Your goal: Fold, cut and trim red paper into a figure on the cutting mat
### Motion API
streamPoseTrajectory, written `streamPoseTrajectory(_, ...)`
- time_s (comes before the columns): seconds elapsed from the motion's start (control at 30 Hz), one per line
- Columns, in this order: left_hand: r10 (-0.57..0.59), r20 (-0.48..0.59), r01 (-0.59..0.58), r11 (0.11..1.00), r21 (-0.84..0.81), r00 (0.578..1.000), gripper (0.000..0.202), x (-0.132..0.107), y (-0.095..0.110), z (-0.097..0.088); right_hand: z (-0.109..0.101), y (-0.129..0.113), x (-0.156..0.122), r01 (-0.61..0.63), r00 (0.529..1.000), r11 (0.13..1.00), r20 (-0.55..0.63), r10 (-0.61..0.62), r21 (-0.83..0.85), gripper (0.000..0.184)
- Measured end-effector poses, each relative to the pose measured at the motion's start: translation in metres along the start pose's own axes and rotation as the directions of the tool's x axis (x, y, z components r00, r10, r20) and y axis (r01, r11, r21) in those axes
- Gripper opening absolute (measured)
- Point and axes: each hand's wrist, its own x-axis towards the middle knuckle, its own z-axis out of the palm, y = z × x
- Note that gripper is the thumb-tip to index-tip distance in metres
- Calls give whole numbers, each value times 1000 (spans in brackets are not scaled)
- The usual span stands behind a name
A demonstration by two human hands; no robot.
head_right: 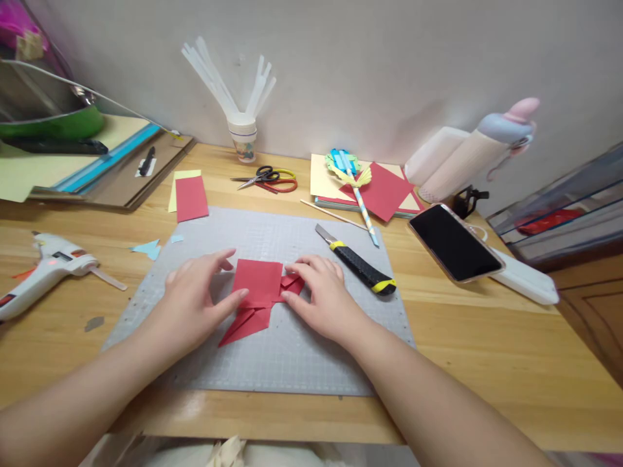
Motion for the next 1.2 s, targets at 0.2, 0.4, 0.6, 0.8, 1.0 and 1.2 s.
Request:
streamPoseTrajectory(0.2,24,60,-20,997,-68,998,22,0,21,3,-15,12,-2,155,962,985,239,-132,-77,78)
streamPoseTrajectory(0.4,-24,43,32,984,-177,999,25,-7,18,10,-18,17,0,165,973,986,166,-161,-14,56)
streamPoseTrajectory(0.6,-289,30,244,742,-624,957,44,-13,5,9,-6,-10,-4,-214,951,795,-63,301,568,45)
streamPoseTrajectory(0.8,-263,111,246,563,-789,958,42,-28,20,15,1,-42,-14,-451,887,117,430,171,885,33)
streamPoseTrajectory(1.0,-47,-135,-37,828,-560,990,37,-37,26,13,6,-40,-19,-375,916,200,329,231,905,28)
streamPoseTrajectory(1.2,-27,-60,3,929,-371,998,32,-12,20,-10,-6,-40,-8,-366,912,398,239,335,841,27)
